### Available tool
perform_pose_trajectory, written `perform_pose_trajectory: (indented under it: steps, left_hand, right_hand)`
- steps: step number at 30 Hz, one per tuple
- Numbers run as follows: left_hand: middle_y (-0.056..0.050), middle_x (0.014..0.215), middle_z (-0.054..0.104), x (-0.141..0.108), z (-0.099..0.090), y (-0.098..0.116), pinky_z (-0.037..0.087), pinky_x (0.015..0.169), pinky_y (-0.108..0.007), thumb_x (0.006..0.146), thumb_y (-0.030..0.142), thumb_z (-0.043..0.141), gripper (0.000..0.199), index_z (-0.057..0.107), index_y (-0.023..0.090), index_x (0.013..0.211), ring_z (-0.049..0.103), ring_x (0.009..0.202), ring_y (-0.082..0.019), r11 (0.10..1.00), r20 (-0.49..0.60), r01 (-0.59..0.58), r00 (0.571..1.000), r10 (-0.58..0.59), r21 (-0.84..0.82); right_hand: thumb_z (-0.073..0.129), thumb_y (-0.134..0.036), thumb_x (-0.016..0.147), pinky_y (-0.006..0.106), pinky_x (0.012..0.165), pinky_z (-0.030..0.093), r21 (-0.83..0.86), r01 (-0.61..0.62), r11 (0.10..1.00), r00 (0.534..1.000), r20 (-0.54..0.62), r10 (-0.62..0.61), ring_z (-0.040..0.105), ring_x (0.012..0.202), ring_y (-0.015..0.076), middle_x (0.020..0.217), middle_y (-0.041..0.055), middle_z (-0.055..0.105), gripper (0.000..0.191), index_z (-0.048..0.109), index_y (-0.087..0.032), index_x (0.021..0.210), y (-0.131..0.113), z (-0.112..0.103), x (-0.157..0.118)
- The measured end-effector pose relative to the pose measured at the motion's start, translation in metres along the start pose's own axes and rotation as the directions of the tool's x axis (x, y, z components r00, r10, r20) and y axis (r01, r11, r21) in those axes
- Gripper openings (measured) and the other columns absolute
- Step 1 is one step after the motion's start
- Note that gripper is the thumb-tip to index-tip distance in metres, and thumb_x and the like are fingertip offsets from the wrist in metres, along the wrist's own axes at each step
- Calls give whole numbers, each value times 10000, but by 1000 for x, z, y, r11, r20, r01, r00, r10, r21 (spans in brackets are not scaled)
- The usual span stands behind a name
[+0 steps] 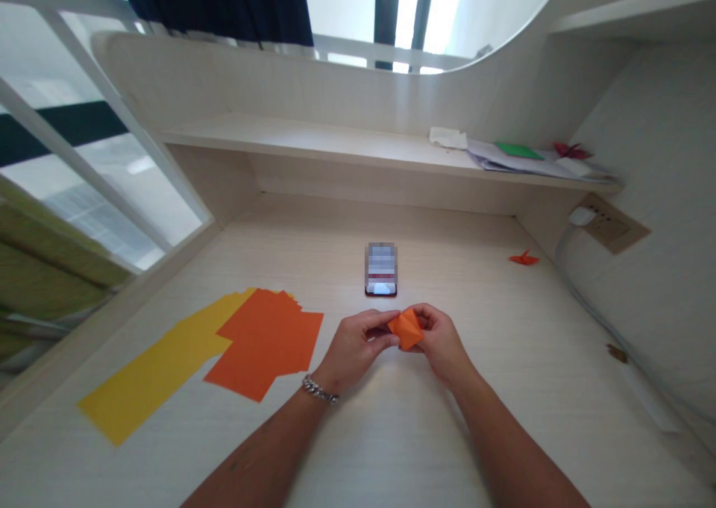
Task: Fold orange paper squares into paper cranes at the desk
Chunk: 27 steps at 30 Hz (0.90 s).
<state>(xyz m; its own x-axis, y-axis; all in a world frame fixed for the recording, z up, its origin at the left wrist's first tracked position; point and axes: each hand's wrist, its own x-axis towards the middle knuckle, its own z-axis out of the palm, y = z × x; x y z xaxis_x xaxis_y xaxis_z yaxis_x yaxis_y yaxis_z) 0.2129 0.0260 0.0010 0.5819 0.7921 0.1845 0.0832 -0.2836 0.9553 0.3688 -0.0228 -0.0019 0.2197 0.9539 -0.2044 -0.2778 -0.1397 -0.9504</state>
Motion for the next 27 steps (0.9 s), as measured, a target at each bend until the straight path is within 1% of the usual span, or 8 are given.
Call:
perform_pose_trajectory:
  steps: [4, 8, 11, 15, 17, 20, 23, 27]
  left_hand:
    - [-61, 917, 669, 0, -3, 0, 490, 748, -285, 746, 229, 678, 381, 656, 241, 1127, 617, 809, -179, 996, 50, -48, 998, 44, 81]
    - [-50, 933, 672, 0, -5, -2, 475, 761, -280, 741, 193, 688, 398, 649, 251, 1133, 611, 828, -170, 993, 107, -86, 991, 77, 76]
    - [-44, 931, 672, 0, -7, -2, 469, 760, -274, 744, 206, 691, 410, 638, 268, 1146, 607, 826, -163, 992, 131, -101, 987, 91, 71]
    - [-46, 943, 671, -1, -8, -1, 464, 770, -273, 764, 205, 670, 375, 646, 270, 1133, 607, 839, -162, 995, 136, -96, 987, 90, 39]
    - [-51, 933, 671, -1, -8, -1, 464, 768, -274, 769, 214, 665, 352, 658, 252, 1119, 608, 839, -165, 997, 126, -71, 990, 70, 8]
    - [-62, 903, 671, 1, -7, -1, 471, 743, -275, 778, 247, 654, 306, 682, 208, 1081, 606, 815, -167, 996, 103, -1, 995, 10, -95]
    - [-63, 826, 673, 3, -6, -1, 469, 671, -258, 786, 273, 643, 284, 696, 158, 1039, 583, 722, -146, 977, 92, 83, 994, -66, -197]
    - [-58, 729, 667, 5, -4, -4, 456, 628, -242, 784, 293, 643, 236, 714, 120, 928, 559, 654, -127, 957, 84, 151, 987, -134, -249]
  right_hand:
    - [776, -205, 493, 231, 478, 503, -55, -42, 998, 998, 38, 45, 564, 541, 119, 635, -24, 624, 303, 606, -158, 739, 2, -2, 1]
    - [787, -219, 496, 226, 468, 491, -80, -68, 994, 993, 89, 75, 551, 537, 117, 627, -25, 612, 292, 606, -154, 717, 4, -5, 2]
    - [761, -217, 539, 222, 459, 482, -50, -104, 993, 985, 130, 109, 557, 535, 118, 637, -21, 610, 255, 599, -158, 727, 4, -6, 0]
    - [712, -157, 568, 196, 450, 460, -6, -160, 987, 971, 181, 159, 568, 513, 106, 639, -24, 611, 223, 597, -162, 758, 2, -4, -3]
    - [694, -156, 589, 196, 453, 463, -22, -147, 989, 973, 175, 149, 577, 507, 105, 637, -27, 611, 200, 600, -164, 766, 2, -3, -3]
    - [670, -219, 644, 215, 471, 482, -66, -110, 992, 983, 139, 118, 599, 514, 116, 647, -14, 629, 146, 606, -165, 763, 0, -3, -3]
    - [653, -291, 690, 218, 470, 482, -123, -63, 990, 989, 123, 78, 604, 506, 117, 671, 13, 658, 158, 618, -160, 770, -1, -5, -2]
    - [644, -285, 704, 214, 460, 472, -226, 2, 974, 994, 109, 23, 598, 495, 115, 663, 21, 663, 139, 613, -155, 744, 0, -5, -2]
